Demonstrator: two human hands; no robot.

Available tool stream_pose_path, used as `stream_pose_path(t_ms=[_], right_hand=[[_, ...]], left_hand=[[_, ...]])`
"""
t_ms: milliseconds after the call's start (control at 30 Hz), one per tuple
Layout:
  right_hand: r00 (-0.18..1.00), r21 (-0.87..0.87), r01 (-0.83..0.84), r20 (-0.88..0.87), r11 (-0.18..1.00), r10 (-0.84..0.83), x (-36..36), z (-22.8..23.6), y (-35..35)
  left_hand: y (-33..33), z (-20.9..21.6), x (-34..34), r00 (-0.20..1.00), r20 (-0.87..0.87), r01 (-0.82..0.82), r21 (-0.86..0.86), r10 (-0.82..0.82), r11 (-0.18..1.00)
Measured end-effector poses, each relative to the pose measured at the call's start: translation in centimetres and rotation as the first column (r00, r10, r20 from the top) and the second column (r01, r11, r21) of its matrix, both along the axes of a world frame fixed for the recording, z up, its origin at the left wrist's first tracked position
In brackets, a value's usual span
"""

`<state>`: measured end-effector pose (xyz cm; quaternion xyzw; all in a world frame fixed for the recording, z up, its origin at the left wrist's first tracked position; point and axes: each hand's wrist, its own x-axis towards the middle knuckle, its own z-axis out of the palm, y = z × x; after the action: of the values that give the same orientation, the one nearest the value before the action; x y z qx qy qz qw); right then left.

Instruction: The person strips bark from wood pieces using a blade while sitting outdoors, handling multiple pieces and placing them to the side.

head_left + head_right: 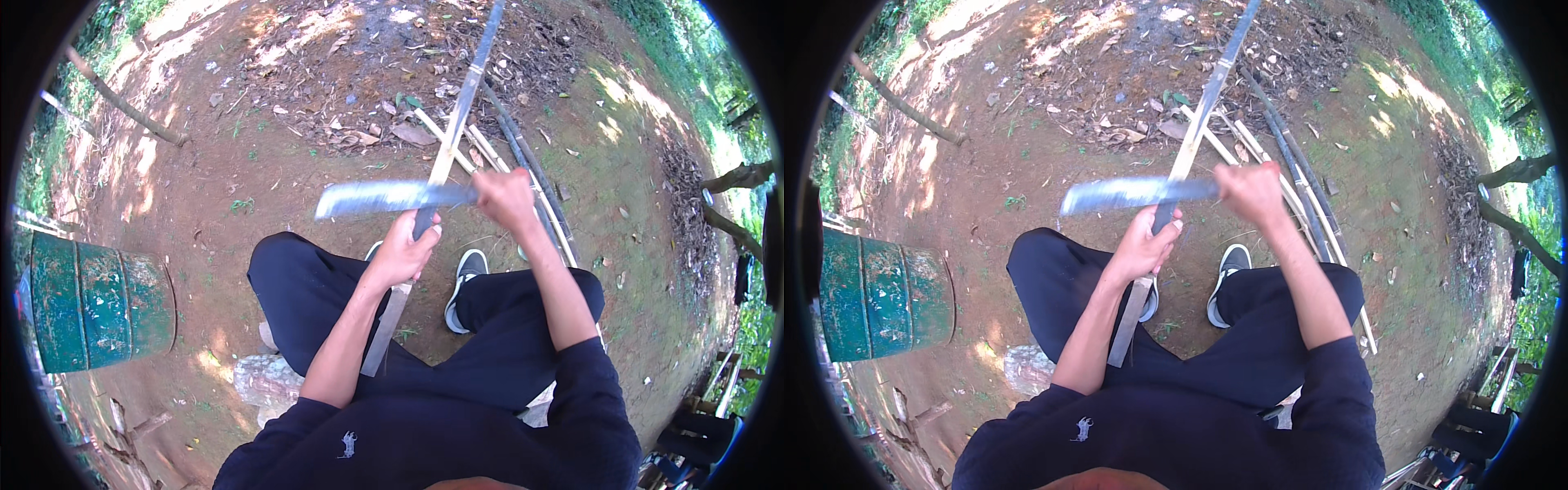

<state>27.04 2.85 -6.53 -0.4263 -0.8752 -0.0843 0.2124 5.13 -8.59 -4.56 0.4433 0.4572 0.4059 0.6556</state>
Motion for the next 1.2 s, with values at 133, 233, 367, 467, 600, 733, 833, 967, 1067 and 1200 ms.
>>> stream_pose_path(t_ms=[133, 233, 367, 467, 600, 733, 833, 967, 1067, 1200], right_hand=[[0.909, -0.094, 0.385, -0.133, 0.918, -0.395, 3.1, 0.7, 3.9], [0.993, 0.001, 0.072, -0.093, 0.997, -0.072, 1.6, -1.0, 0.7], [1.000, 0.125, -0.029, -0.002, 0.992, 0.030, 2.6, -1.4, 2.6], [0.785, -0.211, 0.549, -0.201, 0.809, -0.586, 6.7, 0.7, 6.2], [0.809, -0.213, 0.534, -0.153, 0.818, -0.567, 6.3, -0.2, 4.7], [0.909, -0.263, 0.366, -0.106, 0.893, -0.404, 2.4, 0.9, 1.8], [0.862, -0.375, 0.232, -0.348, 0.898, -0.368, 1.5, -1.3, 1.5], [0.443, -0.594, -0.240, -0.771, 0.768, -0.458, 0.0, -0.7, 1.6], [0.015, -0.523, -0.636, -0.744, 0.567, -0.668, -1.4, 2.9, 0.8], [0.061, -0.554, -0.610, -0.745, 0.566, -0.664, -0.1, 3.6, 0.6]], left_hand=[[0.0, -0.6, 0.9, 0.998, 0.025, 0.055, 0.009, -0.055, 0.998], [0.2, -1.1, 0.8, 0.998, 0.047, 0.036, -0.001, -0.036, 0.999], [-0.7, -0.4, 0.6, 0.999, 0.014, 0.048, 0.012, -0.048, 0.999], [-0.9, 0.0, 0.5, 0.991, 0.066, 0.118, 0.000, -0.118, 0.993], [-0.5, -0.8, 0.7, 0.992, 0.081, 0.097, 0.004, -0.097, 0.995], [-0.4, -0.6, 0.9, 0.995, 0.093, 0.035, -0.003, -0.034, 0.999], [-0.2, -0.4, 1.3, 0.998, 0.051, 0.029, -0.017, -0.028, 0.999], [-0.4, -0.1, 0.6, 0.994, 0.058, 0.090, 0.009, -0.091, 0.996], [-1.2, 0.8, 0.3, 0.980, 0.087, 0.181, -0.014, -0.179, 0.983], [-1.5, 1.9, 0.5, 0.946, 0.109, 0.312, -0.036, -0.307, 0.949]])
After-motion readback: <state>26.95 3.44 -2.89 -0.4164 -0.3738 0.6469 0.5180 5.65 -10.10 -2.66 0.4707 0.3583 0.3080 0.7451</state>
